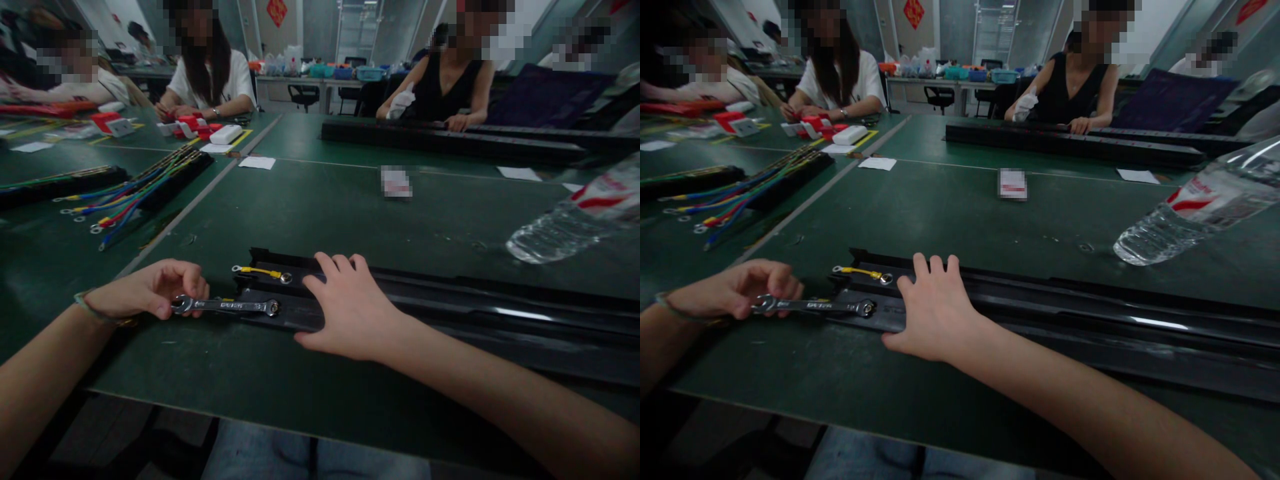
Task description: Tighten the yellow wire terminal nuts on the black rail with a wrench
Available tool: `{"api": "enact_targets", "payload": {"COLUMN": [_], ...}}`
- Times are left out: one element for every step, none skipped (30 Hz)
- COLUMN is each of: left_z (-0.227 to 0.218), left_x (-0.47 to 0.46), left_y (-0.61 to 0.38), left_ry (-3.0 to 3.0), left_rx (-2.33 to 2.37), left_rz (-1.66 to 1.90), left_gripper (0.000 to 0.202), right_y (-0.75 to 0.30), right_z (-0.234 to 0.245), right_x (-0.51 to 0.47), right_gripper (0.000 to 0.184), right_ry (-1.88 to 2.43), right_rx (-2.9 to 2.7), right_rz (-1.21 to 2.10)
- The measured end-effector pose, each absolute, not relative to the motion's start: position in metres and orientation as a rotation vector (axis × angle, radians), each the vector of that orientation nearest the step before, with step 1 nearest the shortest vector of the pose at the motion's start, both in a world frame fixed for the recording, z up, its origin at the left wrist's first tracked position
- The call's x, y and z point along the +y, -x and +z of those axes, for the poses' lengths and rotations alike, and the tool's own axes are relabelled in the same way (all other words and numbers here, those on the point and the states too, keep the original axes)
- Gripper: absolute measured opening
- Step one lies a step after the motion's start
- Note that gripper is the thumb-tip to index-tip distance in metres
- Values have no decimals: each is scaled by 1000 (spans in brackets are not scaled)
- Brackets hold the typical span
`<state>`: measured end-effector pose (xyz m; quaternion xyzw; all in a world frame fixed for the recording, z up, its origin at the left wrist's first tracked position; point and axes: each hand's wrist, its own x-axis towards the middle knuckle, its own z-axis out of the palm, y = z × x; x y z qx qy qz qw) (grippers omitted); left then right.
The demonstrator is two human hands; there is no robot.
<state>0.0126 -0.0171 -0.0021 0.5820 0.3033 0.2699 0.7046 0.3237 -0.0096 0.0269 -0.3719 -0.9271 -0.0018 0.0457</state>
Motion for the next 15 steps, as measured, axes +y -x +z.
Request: {"api": "enact_targets", "payload": {"left_z": [-2, -2, -2, -2, -2, -2, -1, -1, 0, 0, 0, -1, -1, -2, -4], "left_x": [-17, -17, -18, -18, -18, -18, -18, -18, -17, -17, -17, -16, -16, -15, -15], "left_y": [-13, -13, -13, -13, -13, -14, -15, -15, -16, -16, -15, -15, -13, -12, -10], "left_ry": [-1291, -1289, -1288, -1286, -1285, -1286, -1288, -1292, -1299, -1309, -1320, -1331, -1339, -1354, -1360], "left_rx": [671, 672, 673, 675, 680, 684, 687, 691, 697, 703, 710, 724, 736, 755, 787], "left_rz": [586, 576, 571, 571, 576, 584, 592, 600, 607, 614, 622, 633, 646, 668, 688], "left_gripper": [22, 22, 22, 22, 22, 22, 22, 21, 21, 20, 20, 20, 20, 20, 20], "right_y": [-324, -324, -324, -324, -324, -324, -324, -324, -323, -323, -323, -323, -323, -324, -324], "right_z": [27, 28, 28, 28, 28, 29, 28, 28, 28, 28, 27, 27, 27, 27, 27], "right_x": [-10, -10, -10, -10, -10, -9, -9, -9, -9, -9, -9, -9, -9, -9, -10], "right_gripper": [65, 65, 65, 65, 65, 65, 65, 65, 66, 66, 66, 66, 66, 66, 66], "right_ry": [1138, 1141, 1142, 1144, 1144, 1143, 1141, 1138, 1137, 1135, 1133, 1134, 1130, 1129, 1127], "right_rx": [-2832, -2832, -2834, -2835, -2838, -2838, -2837, -2836, -2835, -2834, -2834, -2833, -2834, -2835, -2837], "right_rz": [-2, 2, 7, 12, 17, 18, 16, 13, 8, 4, 0, -3, -7, -9, -10]}}
